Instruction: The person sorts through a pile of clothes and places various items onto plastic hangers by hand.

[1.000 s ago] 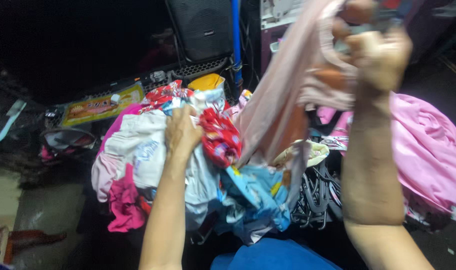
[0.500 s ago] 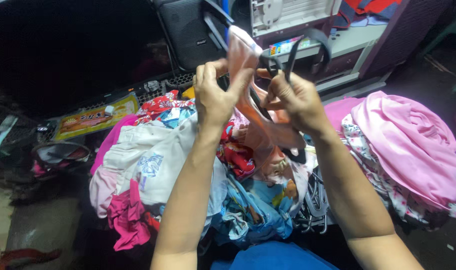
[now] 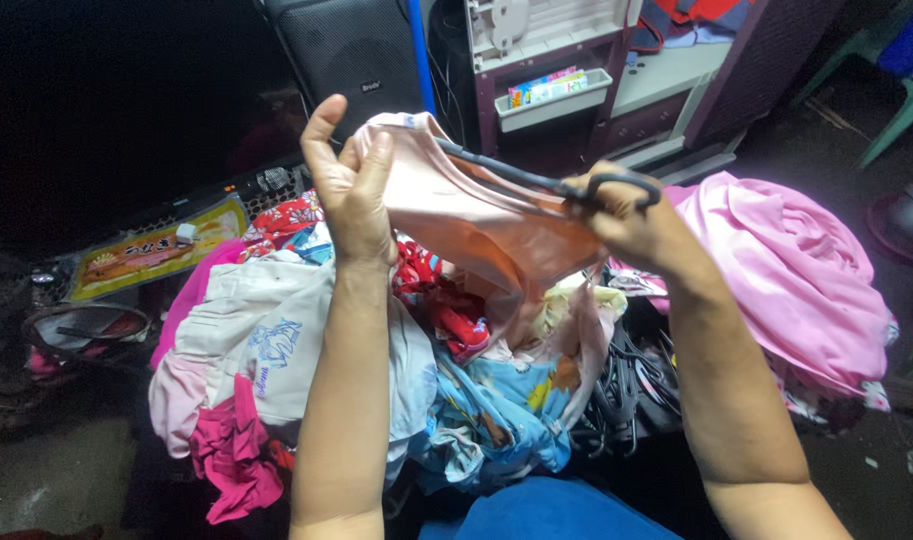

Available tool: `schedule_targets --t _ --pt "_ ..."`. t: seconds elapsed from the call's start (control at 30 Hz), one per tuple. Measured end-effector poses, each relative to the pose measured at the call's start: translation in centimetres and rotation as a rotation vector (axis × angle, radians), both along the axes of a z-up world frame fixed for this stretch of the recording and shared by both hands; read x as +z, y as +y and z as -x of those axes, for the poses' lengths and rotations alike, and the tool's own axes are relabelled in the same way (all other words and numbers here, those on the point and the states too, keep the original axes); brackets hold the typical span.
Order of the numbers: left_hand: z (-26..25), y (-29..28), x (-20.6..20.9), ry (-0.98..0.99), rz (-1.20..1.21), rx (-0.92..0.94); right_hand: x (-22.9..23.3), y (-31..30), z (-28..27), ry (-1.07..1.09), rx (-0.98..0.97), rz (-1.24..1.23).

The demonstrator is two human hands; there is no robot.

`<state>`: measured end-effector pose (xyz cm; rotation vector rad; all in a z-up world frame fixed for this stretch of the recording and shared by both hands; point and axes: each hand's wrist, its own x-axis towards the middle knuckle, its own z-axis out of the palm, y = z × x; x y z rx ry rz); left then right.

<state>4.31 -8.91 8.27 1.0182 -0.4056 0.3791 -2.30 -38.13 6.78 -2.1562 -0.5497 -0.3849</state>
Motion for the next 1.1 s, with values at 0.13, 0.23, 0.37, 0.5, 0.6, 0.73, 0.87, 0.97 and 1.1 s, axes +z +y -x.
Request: schedule_targets --t 0.13,0.23,0.37,0.5,0.6,0.73,0.87,0.97,1.1 --pt "0.7 -0.6 -1.0 -0.004 0.075 0.091 1.2 -1.7 -0.1 0.373 -0.059 -0.201" --pt "0.7 -0.8 -1.6 0.012 0.206 0.191 2.4 -2.4 0.8 0.049 0.008 0.012" --pt "0.5 -1.1 -2.5 0.042 0.257 0.248 2.3 -1.9 1.1 0.268 -0.036 -0.3" --pt "0.9 -0.9 -2.7 0.153 0.325 0.327 3.1 -2.9 1.4 0.276 0.163 -0.561" --pt "0.7 -0.8 -3.6 0.099 0.218 0.29 2.8 -2.5 1.2 0.211 0.112 -0.863" --pt "1.7 -0.5 -4.3 0.044 -0.397 0.099 2.2 -2.1 -1.2 0.043 -0.206 -1.069" --pt "5.3 -2.1 -3.9 0.218 -1.307 0.467 0.0 -0.9 -1.9 0.119 -0.209 -1.209" --pt "6.9 -4.8 -4.3 -0.136 -1.247 0.645 -0.7 -0.1 -1.8 0.12 -0.125 -1.276" --pt "7.9 -7.0 -6.2 -0.392 -1.308 0.539 -0.2 -0.7 -1.4 0.012 -0.117 -1.319"
